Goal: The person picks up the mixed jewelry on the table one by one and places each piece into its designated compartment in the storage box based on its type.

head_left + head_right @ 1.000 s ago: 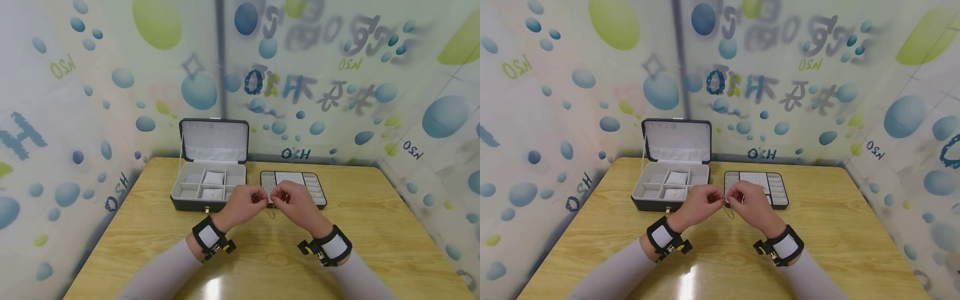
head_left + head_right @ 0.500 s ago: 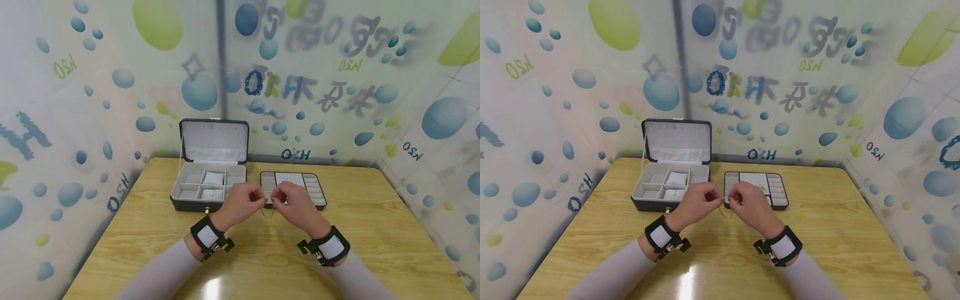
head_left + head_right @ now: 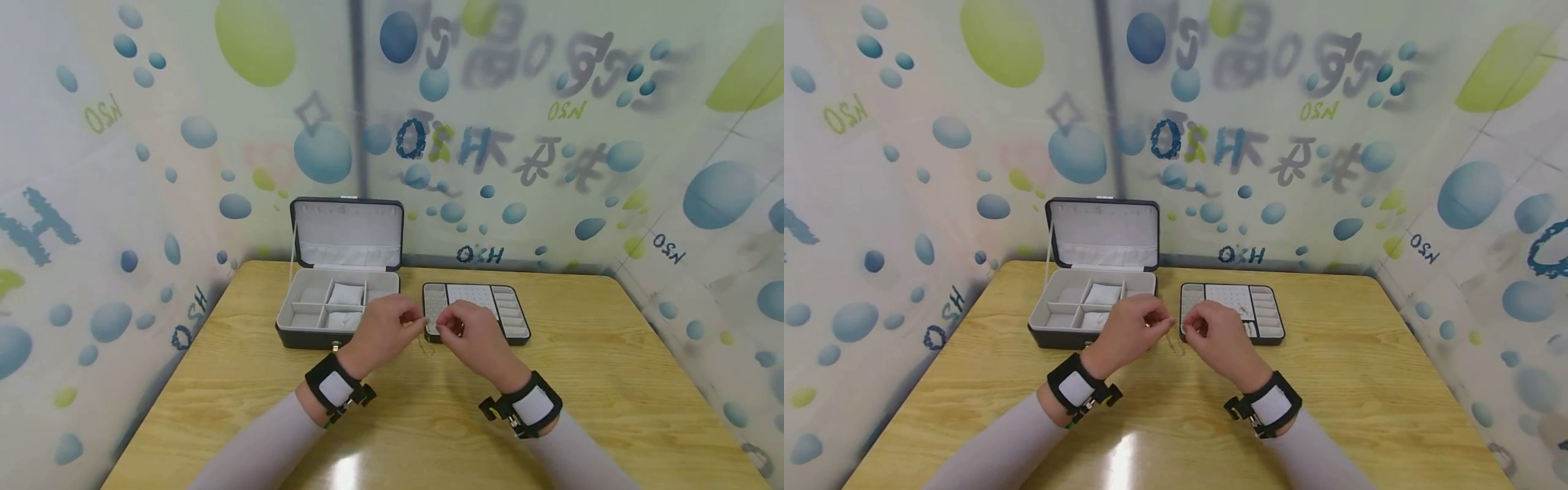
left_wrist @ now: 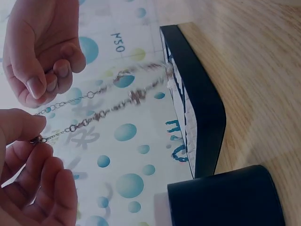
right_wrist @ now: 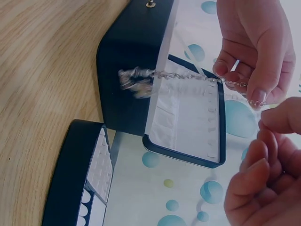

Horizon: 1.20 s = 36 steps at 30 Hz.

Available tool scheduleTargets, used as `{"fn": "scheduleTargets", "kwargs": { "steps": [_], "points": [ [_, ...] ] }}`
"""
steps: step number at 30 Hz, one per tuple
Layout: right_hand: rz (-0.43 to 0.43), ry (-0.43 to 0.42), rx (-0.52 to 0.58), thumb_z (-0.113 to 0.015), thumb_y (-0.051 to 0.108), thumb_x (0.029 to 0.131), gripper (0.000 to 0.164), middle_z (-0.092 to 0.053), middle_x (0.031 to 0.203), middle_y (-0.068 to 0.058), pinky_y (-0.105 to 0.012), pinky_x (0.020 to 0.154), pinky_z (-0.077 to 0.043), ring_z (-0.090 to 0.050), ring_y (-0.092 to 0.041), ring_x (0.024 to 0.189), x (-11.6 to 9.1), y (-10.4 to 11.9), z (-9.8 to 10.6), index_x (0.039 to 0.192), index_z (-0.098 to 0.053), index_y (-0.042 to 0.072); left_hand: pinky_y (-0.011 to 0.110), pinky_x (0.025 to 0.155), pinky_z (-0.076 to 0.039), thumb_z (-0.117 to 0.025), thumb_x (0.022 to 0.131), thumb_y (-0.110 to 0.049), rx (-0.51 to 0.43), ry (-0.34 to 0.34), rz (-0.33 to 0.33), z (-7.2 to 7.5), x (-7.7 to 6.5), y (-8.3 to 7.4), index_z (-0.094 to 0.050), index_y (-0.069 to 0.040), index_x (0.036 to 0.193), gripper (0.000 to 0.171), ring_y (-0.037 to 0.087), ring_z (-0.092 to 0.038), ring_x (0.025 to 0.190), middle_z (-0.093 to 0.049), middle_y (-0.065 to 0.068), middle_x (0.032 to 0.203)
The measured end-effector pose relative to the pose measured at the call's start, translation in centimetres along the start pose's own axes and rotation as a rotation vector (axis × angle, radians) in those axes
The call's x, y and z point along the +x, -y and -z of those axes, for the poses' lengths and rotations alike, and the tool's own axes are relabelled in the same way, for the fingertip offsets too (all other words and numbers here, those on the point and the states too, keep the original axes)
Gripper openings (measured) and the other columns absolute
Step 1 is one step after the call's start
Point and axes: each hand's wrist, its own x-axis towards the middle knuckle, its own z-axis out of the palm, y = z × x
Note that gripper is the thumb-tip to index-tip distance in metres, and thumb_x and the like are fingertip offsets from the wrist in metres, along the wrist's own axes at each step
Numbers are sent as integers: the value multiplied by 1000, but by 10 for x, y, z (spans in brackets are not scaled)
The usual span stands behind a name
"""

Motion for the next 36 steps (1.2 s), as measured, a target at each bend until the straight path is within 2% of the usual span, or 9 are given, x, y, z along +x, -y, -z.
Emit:
{"fn": "scheduleTargets", "kwargs": {
  "steps": [4, 11, 17, 21, 25, 30, 33, 36],
  "points": [
    [-22, -29, 37, -77, 4, 92, 11, -65, 80, 5, -23, 64, -51, -55, -4, 70, 0, 1, 1, 90, -72, 14, 20, 64, -48, -82, 91, -14, -30, -22, 20, 4, 2, 3, -73, -16, 82, 13, 8, -59, 69, -68, -5, 77],
    [-41, -31, 75, -77, 4, 92, 10, -66, 80, 4, -23, 64, -51, -55, -6, 69, 1, 1, -2, 91, -73, 13, 22, 64, -53, -82, 90, -10, -75, -85, 26, 13, 9, 11, -74, -15, 83, 12, 8, -64, 69, -71, -3, 79],
    [-57, -52, 56, -76, 4, 93, 11, -65, 78, 4, -23, 63, -49, -55, -6, 68, 8, -3, -12, 90, -73, 14, 23, 65, -53, -81, 93, -12, -105, -126, 84, 20, 17, 21, -77, -15, 89, 7, 8, -63, 70, -73, -2, 82],
    [-101, -68, 51, -74, 8, 94, 8, -65, 76, 3, -24, 64, -48, -56, -9, 68, 26, -6, -25, 89, -72, 14, 25, 66, -53, -80, 95, -12, -109, -161, 149, 28, 20, 27, -77, -14, 90, 6, 9, -63, 69, -73, -1, 80],
    [-163, -88, 64, -73, 11, 95, 4, -67, 76, -1, -26, 65, -47, -57, -12, 69, 50, -8, -43, 92, -74, 11, 26, 67, -52, -77, 97, -15, -109, -166, 224, 34, 22, 38, -78, -14, 92, 5, 10, -63, 70, -74, -1, 82],
    [-219, -104, 71, -70, 10, 95, 10, -68, 80, -4, -30, 65, -47, -58, -17, 69, 76, -11, -64, 103, -76, 8, 27, 67, -51, -78, 96, -15, -98, -172, 262, 39, 28, 50, -77, -15, 91, 6, 12, -63, 71, -74, 0, 82],
    [-235, -115, 71, -70, 10, 94, 19, -69, 89, -8, -35, 69, -51, -63, -21, 76, 89, -13, -77, 112, -75, 7, 28, 68, -52, -78, 96, -14, -80, -183, 259, 43, 33, 57, -77, -14, 90, 6, 14, -64, 71, -74, 1, 81],
    [-266, -107, 80, -70, 12, 95, 32, -67, 109, -15, -42, 78, -57, -69, -29, 90, 101, -18, -89, 126, -71, 7, 31, 68, -52, -78, 96, -14, -65, -190, 258, 49, 40, 63, -77, -14, 89, 7, 15, -65, 70, -74, 2, 80]
  ]
}}
